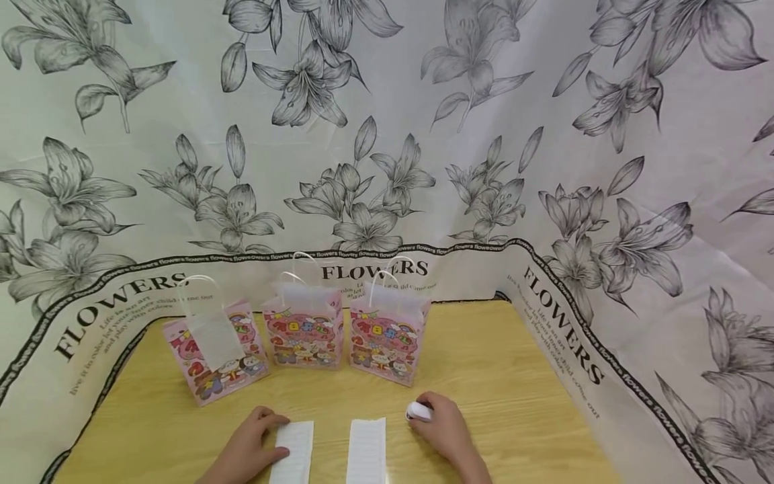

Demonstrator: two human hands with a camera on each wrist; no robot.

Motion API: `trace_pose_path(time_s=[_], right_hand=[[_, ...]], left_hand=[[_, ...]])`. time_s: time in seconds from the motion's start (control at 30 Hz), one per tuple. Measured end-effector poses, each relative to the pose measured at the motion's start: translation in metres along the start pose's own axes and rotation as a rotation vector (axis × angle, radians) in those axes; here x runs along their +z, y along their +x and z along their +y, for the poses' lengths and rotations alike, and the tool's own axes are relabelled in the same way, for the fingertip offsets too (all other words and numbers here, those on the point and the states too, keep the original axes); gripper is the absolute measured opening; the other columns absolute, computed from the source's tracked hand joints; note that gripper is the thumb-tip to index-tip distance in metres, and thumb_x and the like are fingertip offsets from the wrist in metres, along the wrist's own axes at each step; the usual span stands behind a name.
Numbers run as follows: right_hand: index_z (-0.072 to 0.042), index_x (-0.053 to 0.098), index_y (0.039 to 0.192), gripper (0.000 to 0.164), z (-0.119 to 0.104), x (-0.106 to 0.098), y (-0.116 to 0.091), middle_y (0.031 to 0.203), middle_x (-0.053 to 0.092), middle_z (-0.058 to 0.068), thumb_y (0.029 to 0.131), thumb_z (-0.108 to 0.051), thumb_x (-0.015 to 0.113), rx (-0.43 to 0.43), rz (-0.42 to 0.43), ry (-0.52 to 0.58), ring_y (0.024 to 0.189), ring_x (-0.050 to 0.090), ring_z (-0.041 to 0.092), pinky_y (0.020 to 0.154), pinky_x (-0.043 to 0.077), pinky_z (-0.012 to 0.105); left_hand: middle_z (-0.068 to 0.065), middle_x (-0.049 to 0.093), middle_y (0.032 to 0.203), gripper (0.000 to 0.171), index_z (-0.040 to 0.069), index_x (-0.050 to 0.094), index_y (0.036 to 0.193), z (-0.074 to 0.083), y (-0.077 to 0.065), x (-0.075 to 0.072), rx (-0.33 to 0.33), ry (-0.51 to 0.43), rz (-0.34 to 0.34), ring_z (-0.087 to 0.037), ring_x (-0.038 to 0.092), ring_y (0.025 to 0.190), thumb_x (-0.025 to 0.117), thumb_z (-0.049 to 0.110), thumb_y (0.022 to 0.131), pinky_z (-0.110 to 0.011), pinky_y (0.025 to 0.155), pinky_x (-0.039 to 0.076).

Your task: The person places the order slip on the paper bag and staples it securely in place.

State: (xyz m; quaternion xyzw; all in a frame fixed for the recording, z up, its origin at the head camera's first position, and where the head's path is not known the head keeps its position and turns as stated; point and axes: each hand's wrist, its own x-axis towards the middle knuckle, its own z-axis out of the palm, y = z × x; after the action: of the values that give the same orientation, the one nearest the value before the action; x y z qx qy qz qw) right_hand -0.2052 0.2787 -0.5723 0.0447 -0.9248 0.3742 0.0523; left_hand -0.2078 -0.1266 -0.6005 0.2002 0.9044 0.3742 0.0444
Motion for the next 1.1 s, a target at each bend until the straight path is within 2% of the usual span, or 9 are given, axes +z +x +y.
trace_pose_path(time_s=[0.1, 0.17, 0.3, 0.4, 0.57, 0.7, 0.83, 0.9, 1.1], right_hand=[[-0.008, 0.07, 0.103, 0.037, -0.008, -0.003, -0.003, 0.099, 0.067, 0.001, 0.074, -0.025, 0.086, 0.001, 0.051, -0.052, 0.091, 0.061, 0.019, 0.079, 0.05, 0.041], [-0.01, 0.071, 0.101, 0.031, -0.014, -0.005, -0.002, 0.099, 0.068, -0.001, 0.076, -0.024, 0.085, -0.041, 0.104, -0.069, 0.092, 0.062, 0.02, 0.08, 0.05, 0.042], [-0.016, 0.072, 0.088, 0.014, -0.025, -0.006, -0.004, 0.085, 0.068, -0.009, 0.079, -0.011, 0.082, -0.19, 0.25, -0.034, 0.079, 0.063, 0.011, 0.068, 0.052, 0.032], [-0.016, 0.073, 0.083, 0.017, -0.031, -0.002, -0.003, 0.077, 0.068, -0.011, 0.079, 0.0, 0.078, -0.275, 0.312, 0.023, 0.068, 0.06, 0.003, 0.058, 0.051, 0.024], [-0.012, 0.076, 0.087, 0.012, -0.045, 0.014, 0.002, 0.078, 0.071, -0.001, 0.086, -0.001, 0.072, -0.267, 0.205, 0.139, 0.064, 0.059, 0.002, 0.054, 0.051, 0.022], [-0.01, 0.076, 0.09, 0.006, -0.06, 0.025, 0.004, 0.081, 0.071, 0.002, 0.09, -0.009, 0.07, -0.25, 0.1, 0.165, 0.068, 0.06, 0.002, 0.059, 0.051, 0.023], [-0.008, 0.075, 0.09, 0.006, -0.071, 0.033, 0.001, 0.08, 0.07, 0.001, 0.091, -0.012, 0.07, -0.252, 0.004, 0.167, 0.069, 0.06, 0.003, 0.06, 0.051, 0.023], [-0.009, 0.074, 0.091, 0.006, -0.076, 0.037, 0.002, 0.081, 0.07, 0.0, 0.091, -0.013, 0.07, -0.26, -0.036, 0.163, 0.07, 0.06, 0.003, 0.06, 0.051, 0.023], [-0.017, 0.073, 0.092, 0.002, -0.103, 0.042, 0.01, 0.084, 0.067, -0.011, 0.091, -0.017, 0.071, -0.323, -0.02, 0.143, 0.072, 0.059, 0.003, 0.06, 0.051, 0.024]], left_hand=[[0.004, 0.05, 0.102, 0.045, 0.016, 0.067, 0.114, 0.0, -0.002, 0.002, -0.016, -0.022, 0.027, -0.01, 0.044, 0.079, 0.08, 0.041, 0.079, -0.028, 0.068, 0.041], [0.005, 0.052, 0.1, 0.04, 0.016, 0.067, 0.112, 0.0, -0.004, 0.002, -0.013, -0.039, 0.055, -0.01, 0.046, 0.081, 0.081, 0.035, 0.08, -0.028, 0.069, 0.043], [0.006, 0.06, 0.1, 0.032, 0.014, 0.067, 0.108, 0.003, -0.003, -0.001, 0.017, -0.056, 0.091, -0.011, 0.054, 0.087, 0.081, 0.021, 0.08, -0.031, 0.076, 0.048], [0.004, 0.064, 0.101, 0.027, 0.012, 0.067, 0.105, 0.007, 0.0, 0.0, 0.013, -0.084, 0.1, -0.014, 0.059, 0.091, 0.079, 0.015, 0.081, -0.034, 0.079, 0.05], [0.006, 0.065, 0.093, 0.013, 0.013, 0.071, 0.096, 0.006, 0.002, 0.001, -0.048, -0.112, 0.13, -0.012, 0.061, 0.086, 0.076, 0.01, 0.084, -0.032, 0.074, 0.051], [0.01, 0.065, 0.083, 0.005, 0.014, 0.072, 0.088, 0.005, 0.008, -0.001, -0.041, -0.125, 0.165, -0.007, 0.058, 0.076, 0.075, 0.012, 0.085, -0.028, 0.067, 0.05], [0.01, 0.065, 0.082, 0.005, 0.011, 0.072, 0.089, 0.009, 0.012, -0.012, -0.041, -0.173, 0.157, -0.006, 0.058, 0.073, 0.074, 0.015, 0.087, -0.025, 0.063, 0.05], [0.01, 0.065, 0.082, 0.006, 0.012, 0.073, 0.089, 0.013, 0.014, -0.021, -0.048, -0.17, 0.178, -0.006, 0.059, 0.073, 0.074, 0.017, 0.088, -0.025, 0.063, 0.05], [0.012, 0.066, 0.08, 0.007, 0.012, 0.074, 0.089, 0.029, 0.024, -0.041, -0.001, -0.084, 0.27, -0.006, 0.06, 0.072, 0.075, 0.019, 0.087, -0.026, 0.062, 0.049]])
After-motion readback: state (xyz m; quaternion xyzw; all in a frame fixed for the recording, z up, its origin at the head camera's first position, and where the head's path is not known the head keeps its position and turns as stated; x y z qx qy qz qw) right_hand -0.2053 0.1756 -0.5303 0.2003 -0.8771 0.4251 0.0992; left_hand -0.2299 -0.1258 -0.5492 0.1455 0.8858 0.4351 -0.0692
